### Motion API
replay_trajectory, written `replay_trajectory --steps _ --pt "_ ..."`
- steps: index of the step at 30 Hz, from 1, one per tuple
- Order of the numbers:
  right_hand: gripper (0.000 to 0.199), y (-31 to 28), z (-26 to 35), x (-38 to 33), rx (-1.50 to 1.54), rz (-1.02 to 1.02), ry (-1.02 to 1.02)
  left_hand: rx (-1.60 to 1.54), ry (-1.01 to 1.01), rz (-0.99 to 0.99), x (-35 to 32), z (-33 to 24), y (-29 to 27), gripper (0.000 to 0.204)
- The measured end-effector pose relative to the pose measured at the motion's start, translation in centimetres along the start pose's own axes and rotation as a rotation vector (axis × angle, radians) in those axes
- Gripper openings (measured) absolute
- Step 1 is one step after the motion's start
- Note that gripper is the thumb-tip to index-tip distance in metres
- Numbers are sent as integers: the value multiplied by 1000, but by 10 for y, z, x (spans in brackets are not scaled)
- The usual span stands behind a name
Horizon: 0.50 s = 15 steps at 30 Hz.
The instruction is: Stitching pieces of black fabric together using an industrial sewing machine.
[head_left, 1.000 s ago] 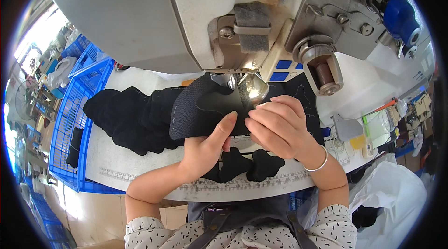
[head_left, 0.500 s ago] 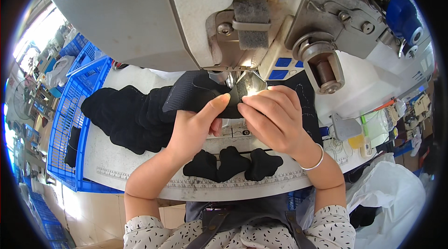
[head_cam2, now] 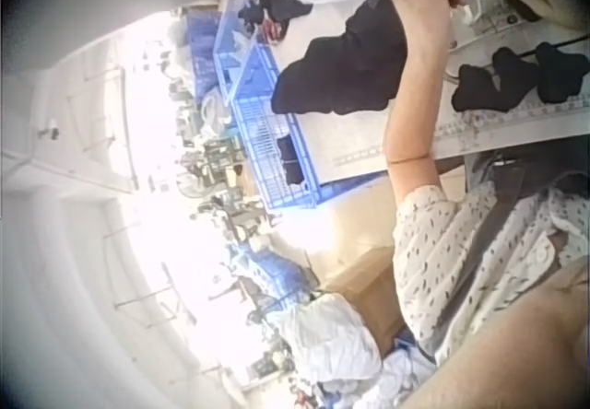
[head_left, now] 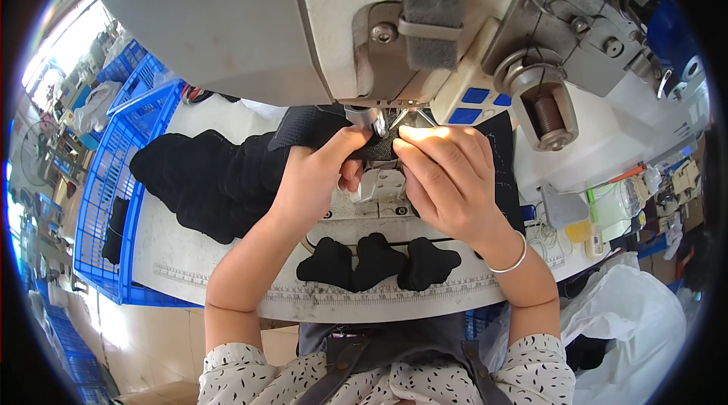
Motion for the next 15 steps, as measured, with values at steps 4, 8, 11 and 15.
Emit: replay_trajectory --steps 4,8,11,15 --pt "29 -2 0 0 0 20 19 -22 -36 -29 -1 3 0 24" --pt "31 -3 0 0 -14 33 47 1 -51 -8 -1 7 -2 25" --pt "33 -6 -3 -1 -24 40 71 43 -106 -36 -6 6 4 25" --pt "32 -6 0 0 24 65 65 120 175 -74 -15 4 11 20"
Point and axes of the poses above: each hand's wrist, its own x-axis towards the middle knuckle, its own y-axis out of the palm, z = x × y, the point moved 2 cm from there along x, towards the middle knuckle, and after that the axes turned 2 degrees about x, right-handed, at the moved point
